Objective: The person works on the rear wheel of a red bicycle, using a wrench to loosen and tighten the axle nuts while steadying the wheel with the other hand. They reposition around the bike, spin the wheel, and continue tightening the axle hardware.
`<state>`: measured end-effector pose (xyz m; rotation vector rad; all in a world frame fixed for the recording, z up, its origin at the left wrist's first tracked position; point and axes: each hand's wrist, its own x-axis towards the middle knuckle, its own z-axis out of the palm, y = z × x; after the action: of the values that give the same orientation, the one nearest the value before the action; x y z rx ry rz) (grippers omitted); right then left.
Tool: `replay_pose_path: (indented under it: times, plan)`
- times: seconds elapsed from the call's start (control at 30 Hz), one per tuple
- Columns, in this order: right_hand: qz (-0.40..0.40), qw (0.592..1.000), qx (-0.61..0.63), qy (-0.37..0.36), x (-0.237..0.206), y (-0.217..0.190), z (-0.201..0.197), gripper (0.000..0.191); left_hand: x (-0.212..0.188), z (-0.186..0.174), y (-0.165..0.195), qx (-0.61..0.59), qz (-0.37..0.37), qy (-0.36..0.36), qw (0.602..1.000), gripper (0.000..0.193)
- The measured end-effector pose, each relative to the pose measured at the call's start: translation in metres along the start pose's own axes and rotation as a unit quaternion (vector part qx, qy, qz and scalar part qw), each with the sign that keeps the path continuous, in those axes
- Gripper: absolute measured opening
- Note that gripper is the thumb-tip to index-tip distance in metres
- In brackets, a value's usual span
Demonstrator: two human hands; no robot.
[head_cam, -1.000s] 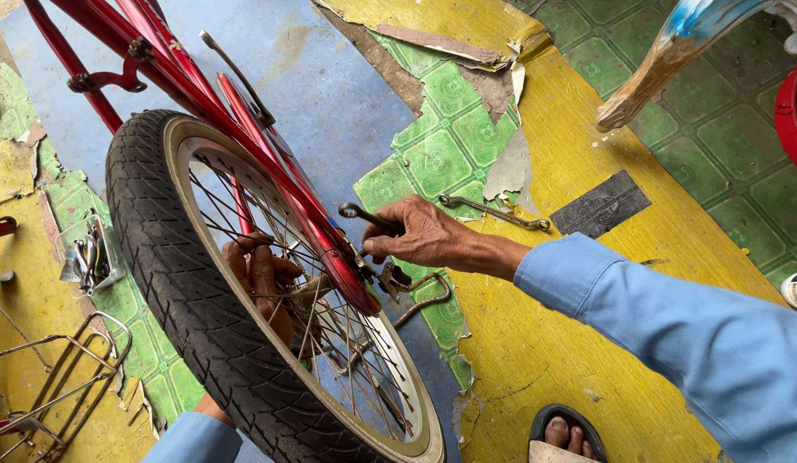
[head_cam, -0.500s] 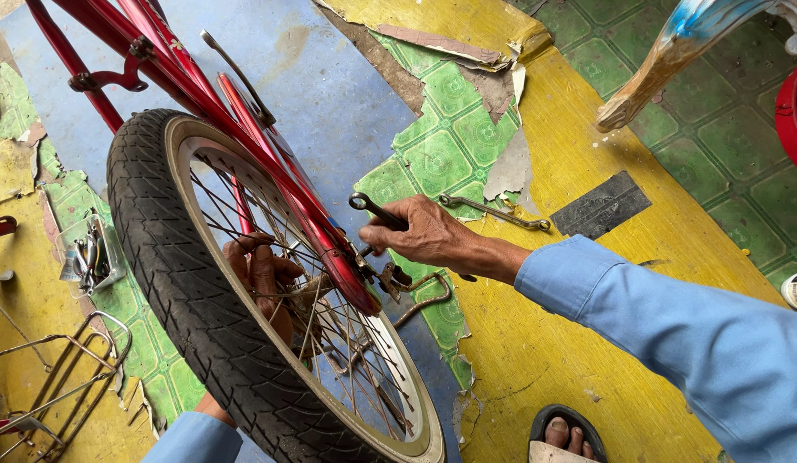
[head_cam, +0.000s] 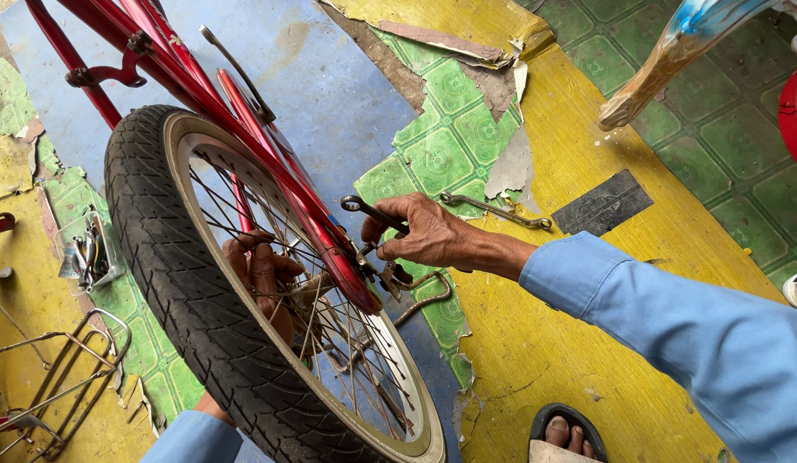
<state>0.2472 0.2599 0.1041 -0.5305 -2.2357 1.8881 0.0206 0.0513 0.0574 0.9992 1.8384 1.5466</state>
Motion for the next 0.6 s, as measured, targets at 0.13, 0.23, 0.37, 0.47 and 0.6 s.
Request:
replay_pose_path:
  times: [0.13, 0.23, 0.37, 0.47, 0.6]
  plan:
    - [0.045, 0.999, -0.013, 0.027, 0.0022, 0.0000, 0.0030, 0.026, 0.0008, -0.0007, 0.0018, -0.018, 0.001, 0.005, 1.000, 0.026]
    - [0.113, 0.992, -0.056, 0.018, 0.0010, -0.0007, 0.0041, 0.033, -0.0007, -0.0007, 0.0033, 0.012, 0.010, -0.004, 1.000, 0.025]
    - [0.068, 0.998, -0.006, 0.006, 0.0006, -0.0023, 0.0028, 0.028, 0.0002, 0.0005, 0.0052, 0.015, 0.014, 0.001, 1.000, 0.025]
    - [0.005, 1.000, -0.029, 0.002, 0.0013, -0.0033, 0.0005, 0.027, 0.0015, 0.0010, 0.0064, 0.035, 0.023, 0.002, 0.999, 0.026]
    - [0.003, 0.999, -0.032, 0.001, 0.0003, -0.0036, -0.0002, 0.024, -0.0013, 0.0009, 0.0052, 0.019, 0.014, 0.007, 1.000, 0.025]
